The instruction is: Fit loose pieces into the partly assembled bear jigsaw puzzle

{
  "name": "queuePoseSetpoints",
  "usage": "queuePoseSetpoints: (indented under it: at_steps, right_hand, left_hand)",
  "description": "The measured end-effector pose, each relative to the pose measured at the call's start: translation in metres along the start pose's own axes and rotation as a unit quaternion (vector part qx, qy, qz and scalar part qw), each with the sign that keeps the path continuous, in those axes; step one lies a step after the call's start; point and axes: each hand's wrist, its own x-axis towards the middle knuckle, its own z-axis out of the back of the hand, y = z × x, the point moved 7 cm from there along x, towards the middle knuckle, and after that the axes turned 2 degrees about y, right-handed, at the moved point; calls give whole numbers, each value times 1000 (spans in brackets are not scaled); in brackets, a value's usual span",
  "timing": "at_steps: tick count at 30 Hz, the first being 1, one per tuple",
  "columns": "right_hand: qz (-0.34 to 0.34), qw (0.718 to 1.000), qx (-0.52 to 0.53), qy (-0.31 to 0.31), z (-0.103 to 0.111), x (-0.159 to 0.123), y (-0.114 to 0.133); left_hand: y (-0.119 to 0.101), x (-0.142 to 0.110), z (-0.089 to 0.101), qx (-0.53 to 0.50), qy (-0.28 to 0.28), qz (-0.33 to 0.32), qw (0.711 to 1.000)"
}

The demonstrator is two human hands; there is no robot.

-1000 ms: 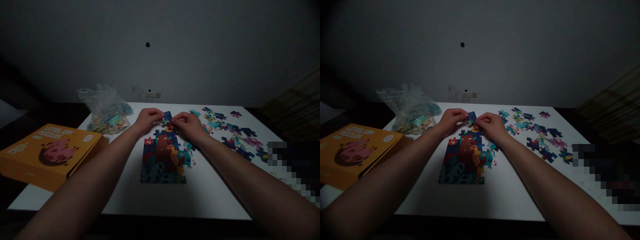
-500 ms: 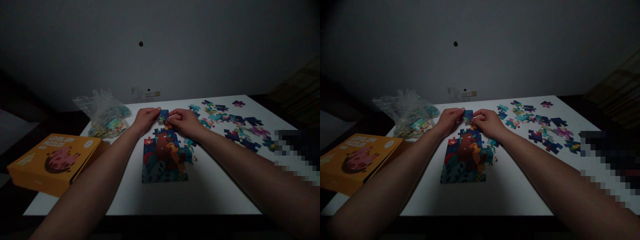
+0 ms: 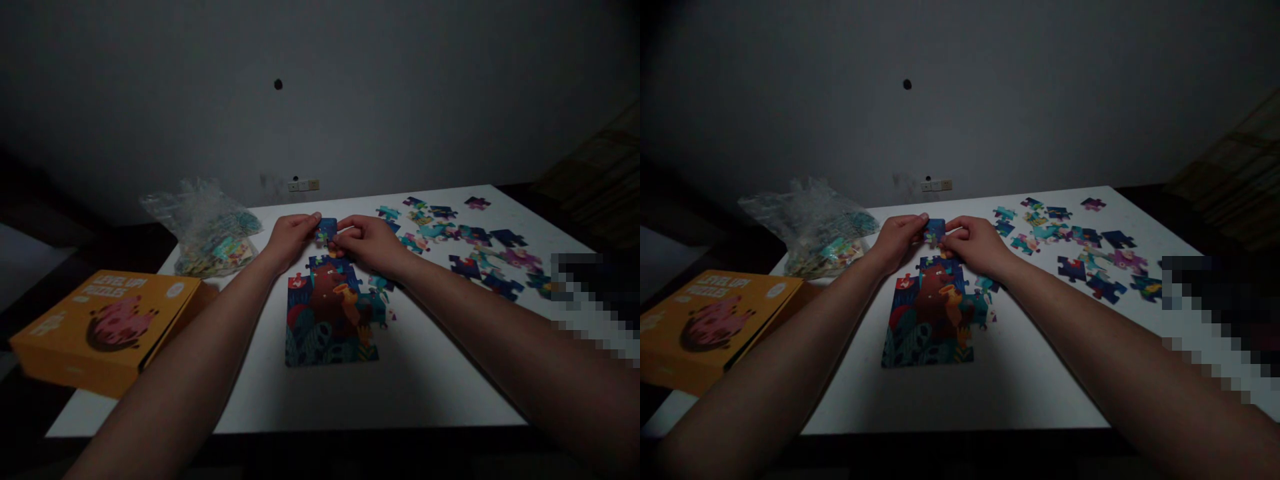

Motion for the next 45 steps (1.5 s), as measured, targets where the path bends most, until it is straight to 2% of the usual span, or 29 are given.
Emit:
queuePoseSetpoints:
  at_steps: [7, 15, 21, 28, 38, 45]
  right_hand:
    - [7, 1000, -15, -6, 1, -1, 2]
    - [21, 996, -41, -75, 11, 3, 4]
    - [47, 993, -78, -75, 12, 2, 6]
    - [64, 989, -121, -61, 9, 3, 6]
    - [70, 988, -125, -50, 9, 4, 4]
    - [71, 988, -127, -51, 9, 3, 4]
  left_hand:
    - [4, 1, 1, -14, 13, 17, 1000]
    - [4, -2, -1, -33, 43, 25, 998]
    - [4, -2, -4, -50, 54, 17, 997]
    - [9, -3, -4, -19, 56, 49, 997]
    - [5, 0, -2, 4, 40, 29, 999]
    - [8, 0, -2, -20, 40, 47, 998]
